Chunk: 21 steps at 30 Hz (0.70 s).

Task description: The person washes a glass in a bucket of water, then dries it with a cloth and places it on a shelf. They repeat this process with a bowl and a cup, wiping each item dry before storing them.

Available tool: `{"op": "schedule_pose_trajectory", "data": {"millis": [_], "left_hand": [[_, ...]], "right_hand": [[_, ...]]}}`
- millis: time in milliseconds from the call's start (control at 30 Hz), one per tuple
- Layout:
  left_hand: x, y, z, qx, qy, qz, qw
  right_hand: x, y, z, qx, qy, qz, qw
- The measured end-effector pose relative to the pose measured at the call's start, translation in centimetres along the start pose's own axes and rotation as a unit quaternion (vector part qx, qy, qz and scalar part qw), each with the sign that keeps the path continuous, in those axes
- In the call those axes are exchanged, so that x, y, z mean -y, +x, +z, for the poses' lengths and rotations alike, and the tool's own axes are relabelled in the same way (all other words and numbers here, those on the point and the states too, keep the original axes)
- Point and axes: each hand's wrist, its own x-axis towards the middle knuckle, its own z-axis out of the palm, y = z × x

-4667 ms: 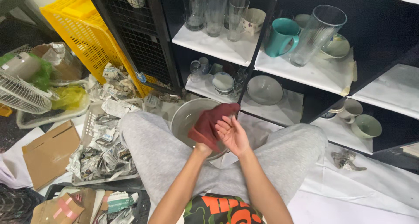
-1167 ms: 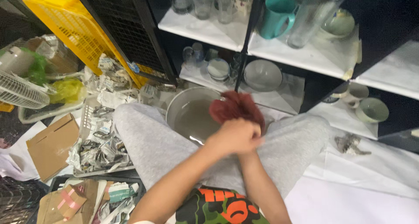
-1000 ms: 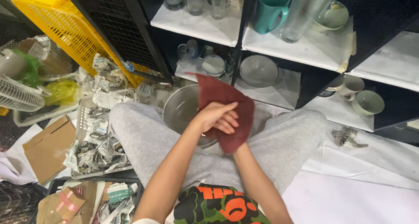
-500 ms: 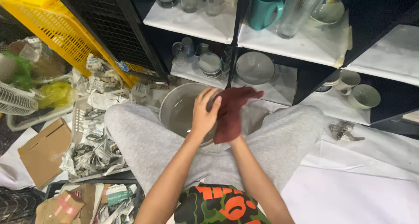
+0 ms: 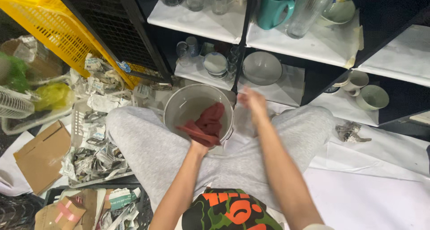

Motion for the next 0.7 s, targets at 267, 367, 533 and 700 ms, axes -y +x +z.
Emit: {"op": "schedule_pose_trajectory", "data": {"millis": [267,367,533,700], "left_hand": [[-1.2,-0.9,-3.6,-0.037,-0.024,-0.096,0.994],[-3.8,-1.5,-3.9,-0.021,-0.024,-0.045,0.999],[-7.5,-2.1,-3.7,-0.063,-0.066,0.138,0.986],[-6.5,-2.8,-3.1,-0.080,-0.089,0.174,0.977]], "right_hand": [[-3.0,10.2,-6.3,-0.065,0.125,0.114,0.983],[-2.9,11.3,-6.0,-0.059,0.142,0.082,0.985],[-2.7,11.0,-5.7,-0.103,0.165,0.066,0.979],[-4.8,8.7,-5.4,-0.188,0.153,0.030,0.970]]}}
